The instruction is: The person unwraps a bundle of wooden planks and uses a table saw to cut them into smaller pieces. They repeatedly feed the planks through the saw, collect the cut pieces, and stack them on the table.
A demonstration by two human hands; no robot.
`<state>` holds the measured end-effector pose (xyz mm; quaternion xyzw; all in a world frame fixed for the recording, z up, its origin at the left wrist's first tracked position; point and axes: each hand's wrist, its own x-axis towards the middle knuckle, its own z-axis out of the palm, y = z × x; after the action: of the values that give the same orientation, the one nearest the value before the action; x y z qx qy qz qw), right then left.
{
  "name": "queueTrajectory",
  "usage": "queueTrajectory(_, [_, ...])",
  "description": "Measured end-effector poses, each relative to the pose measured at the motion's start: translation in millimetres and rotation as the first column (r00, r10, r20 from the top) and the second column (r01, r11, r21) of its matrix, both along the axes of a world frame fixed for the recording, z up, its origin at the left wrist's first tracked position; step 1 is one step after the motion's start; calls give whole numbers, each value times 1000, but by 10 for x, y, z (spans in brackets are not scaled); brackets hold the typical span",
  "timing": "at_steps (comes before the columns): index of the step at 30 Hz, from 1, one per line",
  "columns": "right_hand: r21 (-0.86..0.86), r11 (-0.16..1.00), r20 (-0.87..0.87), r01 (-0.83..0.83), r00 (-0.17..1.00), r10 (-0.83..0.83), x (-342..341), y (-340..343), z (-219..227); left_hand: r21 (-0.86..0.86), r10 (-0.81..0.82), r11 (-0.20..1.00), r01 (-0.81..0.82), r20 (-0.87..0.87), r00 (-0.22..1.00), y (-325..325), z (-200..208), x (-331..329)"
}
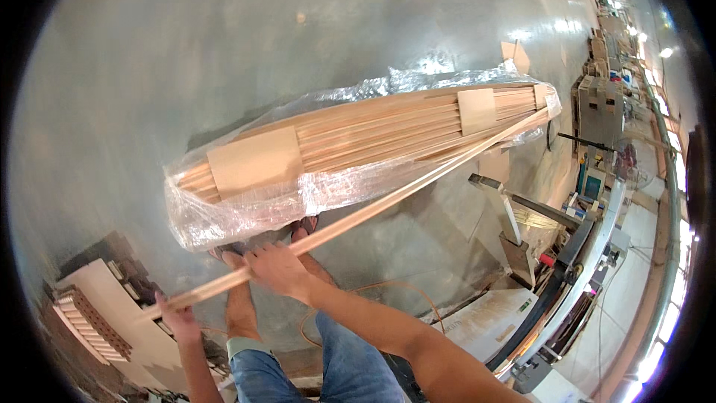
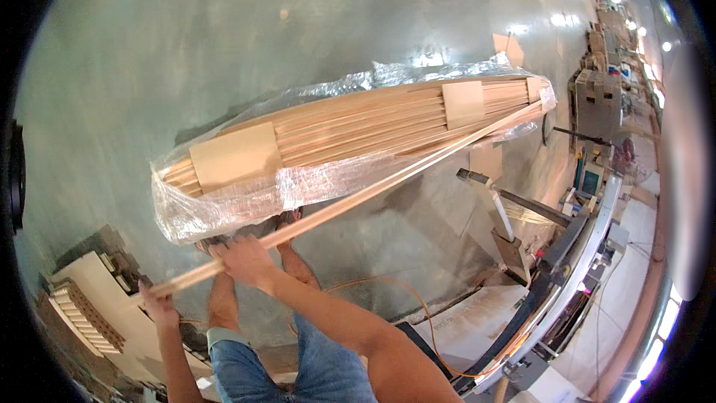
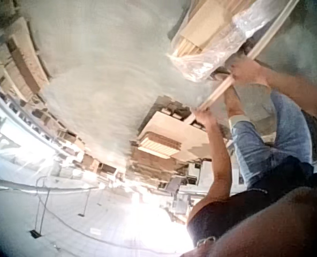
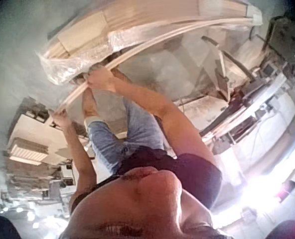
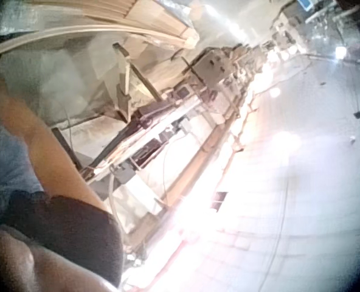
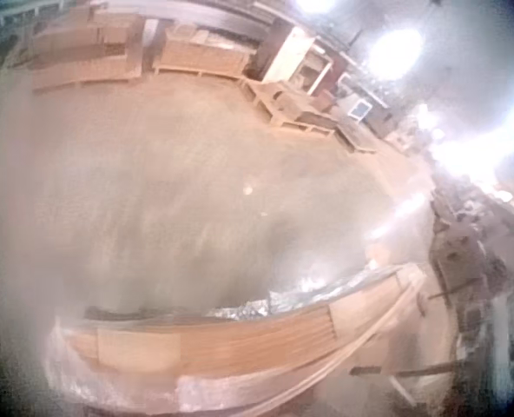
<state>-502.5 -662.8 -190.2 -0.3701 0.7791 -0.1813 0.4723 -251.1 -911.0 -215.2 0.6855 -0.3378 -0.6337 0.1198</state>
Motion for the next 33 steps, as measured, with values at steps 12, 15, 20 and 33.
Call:
queueTrajectory(12, [396,910,-363,125,931,30,-306,2414,1048,-286,-523,761,583,262,811,637,1132,-498])
queueTrajectory(15, [533,845,-197,-48,964,179,-56,2298,1537,-305,-786,510,804,214,580,937,1482,-932])
queueTrajectory(20, [359,933,-330,30,939,97,321,1434,2395,-383,-909,232,894,242,340,541,2222,-1020])
queueTrajectory(33, [-3,944,-789,331,579,-206,751,150,3960,-529,-814,-44,847,510,276,-1832,3259,-176])
